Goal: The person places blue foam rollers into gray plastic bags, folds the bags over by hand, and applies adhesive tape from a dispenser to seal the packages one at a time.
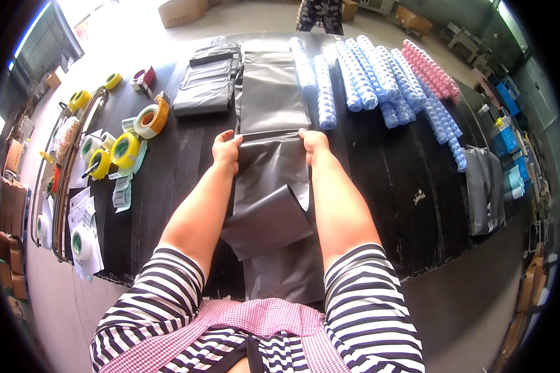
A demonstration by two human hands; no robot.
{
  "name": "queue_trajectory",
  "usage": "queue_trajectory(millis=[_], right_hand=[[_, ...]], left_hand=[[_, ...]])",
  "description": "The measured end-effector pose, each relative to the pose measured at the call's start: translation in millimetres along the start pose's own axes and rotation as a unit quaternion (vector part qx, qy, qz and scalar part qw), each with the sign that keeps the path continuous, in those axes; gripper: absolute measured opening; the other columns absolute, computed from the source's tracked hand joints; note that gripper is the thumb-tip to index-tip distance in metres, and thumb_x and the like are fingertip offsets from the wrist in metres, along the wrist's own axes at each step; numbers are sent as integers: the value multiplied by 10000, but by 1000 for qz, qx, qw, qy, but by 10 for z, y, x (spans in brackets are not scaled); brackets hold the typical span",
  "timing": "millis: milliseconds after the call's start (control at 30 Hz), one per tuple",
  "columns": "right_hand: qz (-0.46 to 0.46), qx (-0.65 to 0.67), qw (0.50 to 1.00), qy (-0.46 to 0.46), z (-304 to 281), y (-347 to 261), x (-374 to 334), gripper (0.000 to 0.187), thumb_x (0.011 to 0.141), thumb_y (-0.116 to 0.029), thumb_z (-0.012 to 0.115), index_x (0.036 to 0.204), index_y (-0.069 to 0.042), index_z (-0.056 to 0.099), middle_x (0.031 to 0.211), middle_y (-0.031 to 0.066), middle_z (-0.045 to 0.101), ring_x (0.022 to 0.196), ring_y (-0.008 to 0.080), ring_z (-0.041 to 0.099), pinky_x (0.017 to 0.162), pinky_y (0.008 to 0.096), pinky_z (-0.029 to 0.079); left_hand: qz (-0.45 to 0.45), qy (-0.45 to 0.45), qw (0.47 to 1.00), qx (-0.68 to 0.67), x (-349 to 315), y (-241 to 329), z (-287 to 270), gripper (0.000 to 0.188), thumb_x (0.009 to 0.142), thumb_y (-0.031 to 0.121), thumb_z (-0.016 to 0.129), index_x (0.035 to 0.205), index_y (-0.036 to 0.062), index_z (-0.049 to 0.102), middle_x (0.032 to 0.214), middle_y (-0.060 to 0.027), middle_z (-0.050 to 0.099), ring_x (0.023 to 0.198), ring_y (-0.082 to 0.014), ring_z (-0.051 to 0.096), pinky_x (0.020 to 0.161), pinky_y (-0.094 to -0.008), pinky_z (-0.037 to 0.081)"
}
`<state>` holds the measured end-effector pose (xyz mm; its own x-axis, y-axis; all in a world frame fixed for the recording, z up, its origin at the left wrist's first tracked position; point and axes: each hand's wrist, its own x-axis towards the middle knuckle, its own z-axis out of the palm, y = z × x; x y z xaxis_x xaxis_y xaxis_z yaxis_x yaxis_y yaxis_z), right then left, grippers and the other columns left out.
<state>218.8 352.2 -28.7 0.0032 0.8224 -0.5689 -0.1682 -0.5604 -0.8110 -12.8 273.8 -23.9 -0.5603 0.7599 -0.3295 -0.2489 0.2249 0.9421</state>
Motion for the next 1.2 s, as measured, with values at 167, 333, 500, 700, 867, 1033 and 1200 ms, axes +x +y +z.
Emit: queue_trajectory(millis=[167, 333, 500, 700, 867, 1033, 1200], right_hand=[[17, 38, 998, -51, -194, 115, -592, 453, 998, -353, 668, 1237, 31, 634, 1087, 117, 694, 915, 239, 660, 807, 410, 541], [-104, -212, 963, -132, -597, 373, -1855, 935, 844, -199, 823, 1529, 61, 242, 1130, 187, 643, 886, 194, 646, 674, 327, 546], [22, -68, 987, -146, -843, 815, -2695, 740, 920, -311, 761, 1419, 65, 364, 1103, 141, 618, 877, 177, 635, 742, 332, 565], [-122, -56, 974, -184, -1001, 1128, -3369, 626, 907, -219, 784, 1354, 18, 415, 1124, 129, 635, 958, 174, 653, 784, 309, 555], [-95, -45, 985, -133, -1117, 1238, -3550, 179, 892, -100, 778, 1012, 3, 693, 826, 30, 694, 765, 82, 638, 683, 226, 495], [-149, -108, 965, -189, -1227, 1274, -3790, 94, 911, -71, 757, 959, -25, 690, 831, -7, 668, 739, 44, 571, 680, 192, 442], [-214, -30, 972, -97, -1422, 1504, -3733, 153, 907, -79, 764, 896, -44, 616, 815, -24, 614, 732, 43, 544, 688, 199, 446]], left_hand=[[11, -111, 993, 46, -176, 20, -325, 798, 871, 250, 823, 1522, 68, 398, 1297, -154, 605, 1063, -227, 624, 900, -354, 518], [37, -239, 944, 226, -931, -2, -975, 951, 830, 139, 833, 1588, 79, 262, 1257, -180, 612, 1076, -234, 634, 923, -349, 521], [-74, -321, 941, 72, -1957, -84, -1432, 1017, 839, 71, 813, 1619, 91, 160, 1240, -195, 628, 1152, -241, 618, 1000, -361, 496], [-95, -343, 933, 51, -2313, -117, -1615, 525, 888, 22, 707, 1397, 22, 578, 1149, -93, 676, 992, -151, 647, 918, -285, 521], [-122, -416, 878, -203, -2570, 23, -1511, 626, 899, 50, 693, 1483, 18, 470, 1223, -126, 653, 1069, -197, 664, 936, -332, 538], [-146, -409, 862, -263, -2720, 88, -1558, 621, 900, 14, 648, 1491, 71, 464, 1171, -153, 673, 1057, -243, 694, 928, -346, 567], [-98, -362, 926, -39, -2664, -138, -1618, 493, 894, -75, 598, 1367, 61, 588, 1106, -81, 687, 948, -139, 671, 880, -297, 563]])
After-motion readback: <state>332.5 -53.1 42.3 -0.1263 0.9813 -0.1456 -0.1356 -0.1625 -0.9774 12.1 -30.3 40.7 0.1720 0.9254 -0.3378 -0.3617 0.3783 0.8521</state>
